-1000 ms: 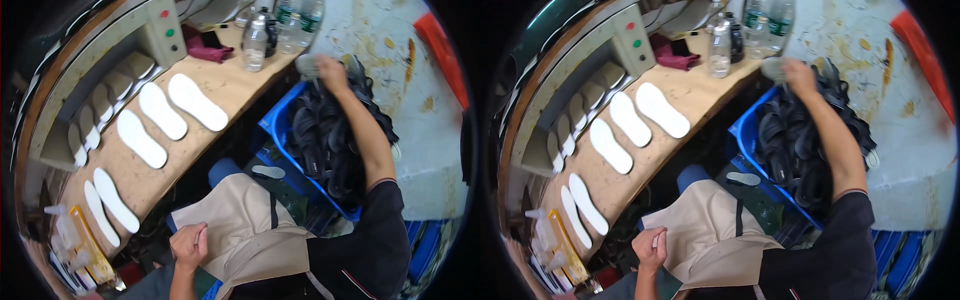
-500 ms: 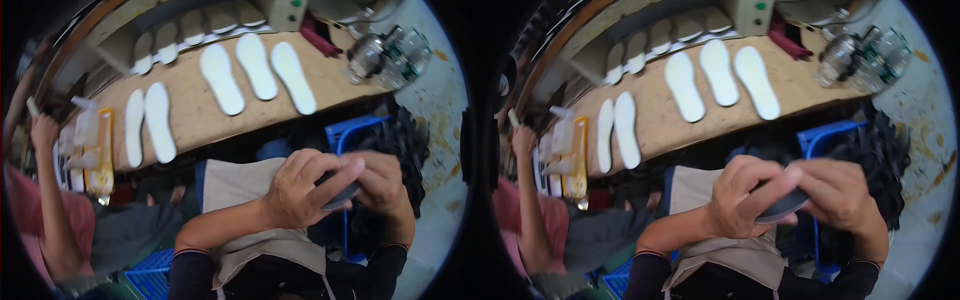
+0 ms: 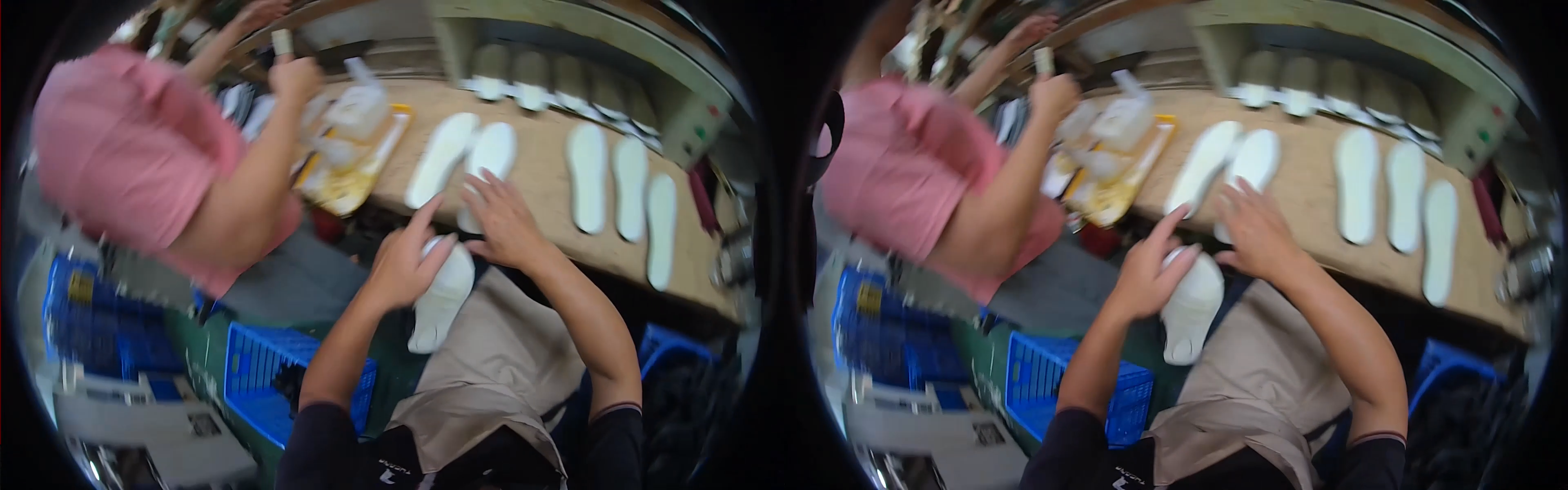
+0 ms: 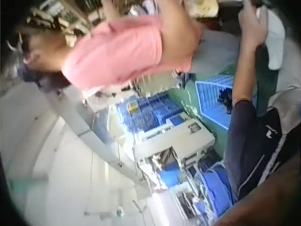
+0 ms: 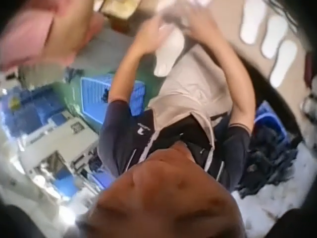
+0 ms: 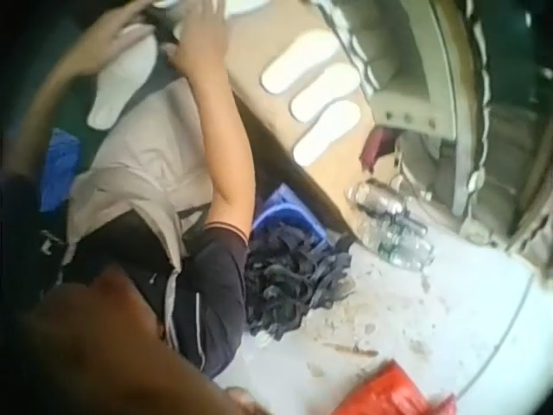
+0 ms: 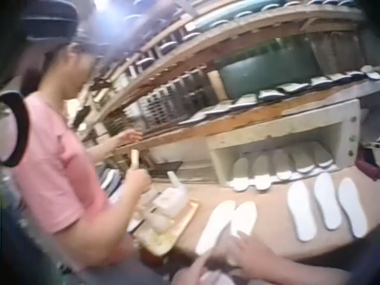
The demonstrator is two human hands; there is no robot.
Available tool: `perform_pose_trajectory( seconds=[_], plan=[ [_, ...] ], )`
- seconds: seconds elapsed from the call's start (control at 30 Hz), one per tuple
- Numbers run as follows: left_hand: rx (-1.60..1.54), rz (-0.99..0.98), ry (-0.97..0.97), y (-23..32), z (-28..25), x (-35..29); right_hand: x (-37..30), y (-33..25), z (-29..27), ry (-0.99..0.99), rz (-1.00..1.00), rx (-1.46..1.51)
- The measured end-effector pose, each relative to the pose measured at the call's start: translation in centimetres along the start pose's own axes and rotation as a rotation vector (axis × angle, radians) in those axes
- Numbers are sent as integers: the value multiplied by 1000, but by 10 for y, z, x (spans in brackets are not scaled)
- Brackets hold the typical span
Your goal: Inspecting and assembling shoe soles and uppers at a factory workstation.
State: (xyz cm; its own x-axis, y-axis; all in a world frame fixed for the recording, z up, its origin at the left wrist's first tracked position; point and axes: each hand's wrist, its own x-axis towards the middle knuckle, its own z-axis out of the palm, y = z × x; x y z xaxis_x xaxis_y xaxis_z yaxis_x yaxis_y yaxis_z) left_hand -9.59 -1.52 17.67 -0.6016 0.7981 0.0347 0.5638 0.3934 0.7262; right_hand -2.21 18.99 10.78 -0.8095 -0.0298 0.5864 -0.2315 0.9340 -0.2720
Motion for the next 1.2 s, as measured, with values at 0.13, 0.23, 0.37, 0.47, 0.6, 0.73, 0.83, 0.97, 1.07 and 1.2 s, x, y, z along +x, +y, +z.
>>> perform_pose_trajectory(
  seconds=[0.13,0.23,0.37,0.47,0.6,0.73,0.83,0.97,1.07,1.2],
  plan=[
    [201,34,-120,-93,-2,110,4,-10,20,-428,143,-208],
    [180,-382,-435,-64,-12,153,-13,7,35,-315,37,-279],
    [180,-423,-465,-55,-8,157,-35,15,11,-293,-65,-333],
    [184,-444,-436,-62,-6,146,-56,-4,-48,-388,-128,-264],
    [166,-377,-342,-62,9,151,-87,-31,-157,-213,50,-108],
    [-85,-358,-261,-79,3,138,-134,-34,-223,-72,341,49],
    [-127,-283,-197,-84,1,132,-141,-46,-229,-111,504,215],
    [-406,-225,-172,-84,-16,106,-146,-57,-235,-284,722,435],
    [-382,-232,-114,-68,-38,73,-146,-53,-229,-664,826,548],
    [-437,-146,-68,-35,-60,32,-143,-35,-195,-1359,550,329]
  ],
)
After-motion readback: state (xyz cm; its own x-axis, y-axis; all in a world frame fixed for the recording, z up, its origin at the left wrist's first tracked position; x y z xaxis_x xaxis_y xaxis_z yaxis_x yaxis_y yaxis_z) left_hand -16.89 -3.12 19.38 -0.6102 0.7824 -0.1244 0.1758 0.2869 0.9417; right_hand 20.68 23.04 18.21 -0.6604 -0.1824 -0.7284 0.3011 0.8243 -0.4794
